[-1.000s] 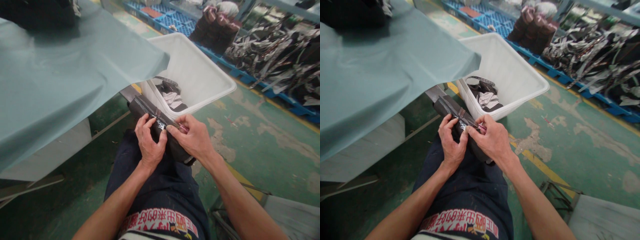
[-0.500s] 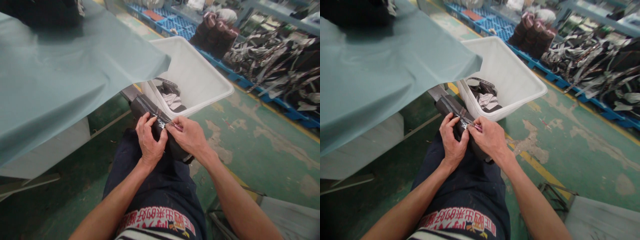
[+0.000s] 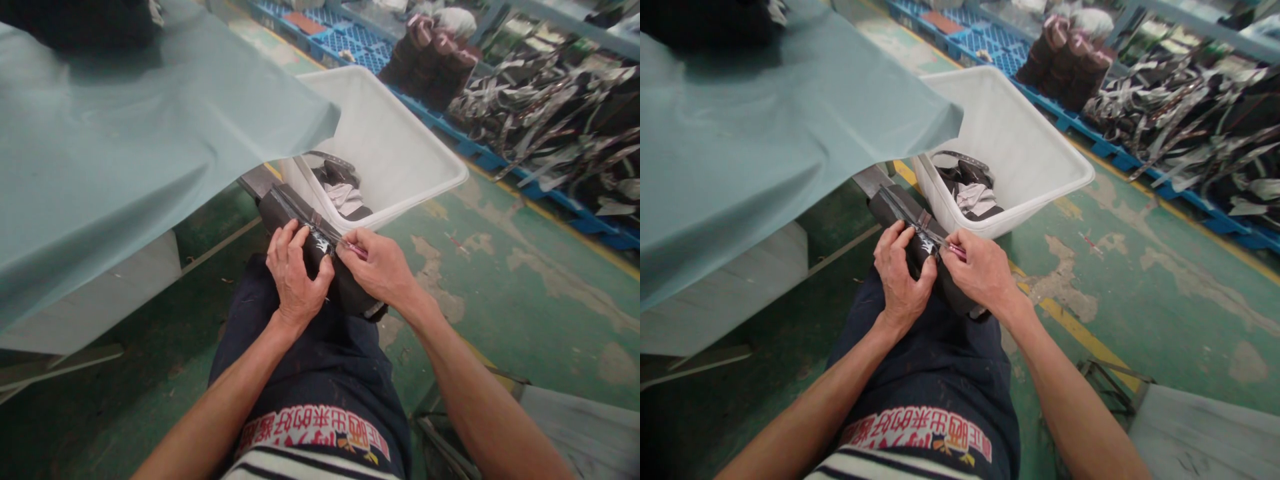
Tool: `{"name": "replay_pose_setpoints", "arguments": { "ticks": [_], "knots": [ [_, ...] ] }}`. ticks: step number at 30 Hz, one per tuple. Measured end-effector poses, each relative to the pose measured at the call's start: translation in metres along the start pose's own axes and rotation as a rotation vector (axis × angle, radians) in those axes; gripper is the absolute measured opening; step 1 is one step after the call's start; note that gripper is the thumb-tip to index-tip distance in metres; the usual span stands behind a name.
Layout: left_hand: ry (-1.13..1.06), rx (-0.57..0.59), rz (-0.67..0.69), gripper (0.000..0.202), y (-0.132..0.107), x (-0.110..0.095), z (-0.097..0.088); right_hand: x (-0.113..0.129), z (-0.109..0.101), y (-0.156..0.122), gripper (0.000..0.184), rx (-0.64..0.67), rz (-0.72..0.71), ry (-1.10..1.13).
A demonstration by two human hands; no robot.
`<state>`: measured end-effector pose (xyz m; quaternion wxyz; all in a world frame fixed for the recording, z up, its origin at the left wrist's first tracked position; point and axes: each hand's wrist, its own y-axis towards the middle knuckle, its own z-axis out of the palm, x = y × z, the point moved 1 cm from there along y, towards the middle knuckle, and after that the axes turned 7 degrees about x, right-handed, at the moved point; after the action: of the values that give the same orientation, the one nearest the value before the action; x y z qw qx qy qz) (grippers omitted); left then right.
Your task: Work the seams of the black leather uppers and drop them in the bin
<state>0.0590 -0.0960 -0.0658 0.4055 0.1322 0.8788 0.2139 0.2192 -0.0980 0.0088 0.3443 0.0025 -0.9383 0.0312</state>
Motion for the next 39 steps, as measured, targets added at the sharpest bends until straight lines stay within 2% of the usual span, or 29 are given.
{"name": "replay_pose_setpoints", "arguments": {
  "ticks": [10,18,25,33,39],
  "knots": [
    [0.0,0.019,0.014,0.055,0.001,0.003,-0.001,-0.001,0.001,-0.001,0.014,-0.001,0.0,0.023],
    [-0.011,0.026,0.035,0.045,0.001,0.005,-0.004,-0.006,-0.002,0.002,0.022,0.085,-0.04,0.057],
    [-0.025,0.033,0.07,0.044,0.003,0.01,-0.006,-0.002,0.004,-0.005,0.02,-0.012,-0.063,-0.122],
    [0.005,0.027,0.053,0.044,0.004,0.008,-0.006,-0.002,0.003,0.003,0.015,-0.026,0.018,0.001],
    [0.024,0.032,0.04,0.041,0.006,0.007,-0.009,-0.001,0.002,0.005,0.017,-0.023,0.025,-0.012]
  ]
}}
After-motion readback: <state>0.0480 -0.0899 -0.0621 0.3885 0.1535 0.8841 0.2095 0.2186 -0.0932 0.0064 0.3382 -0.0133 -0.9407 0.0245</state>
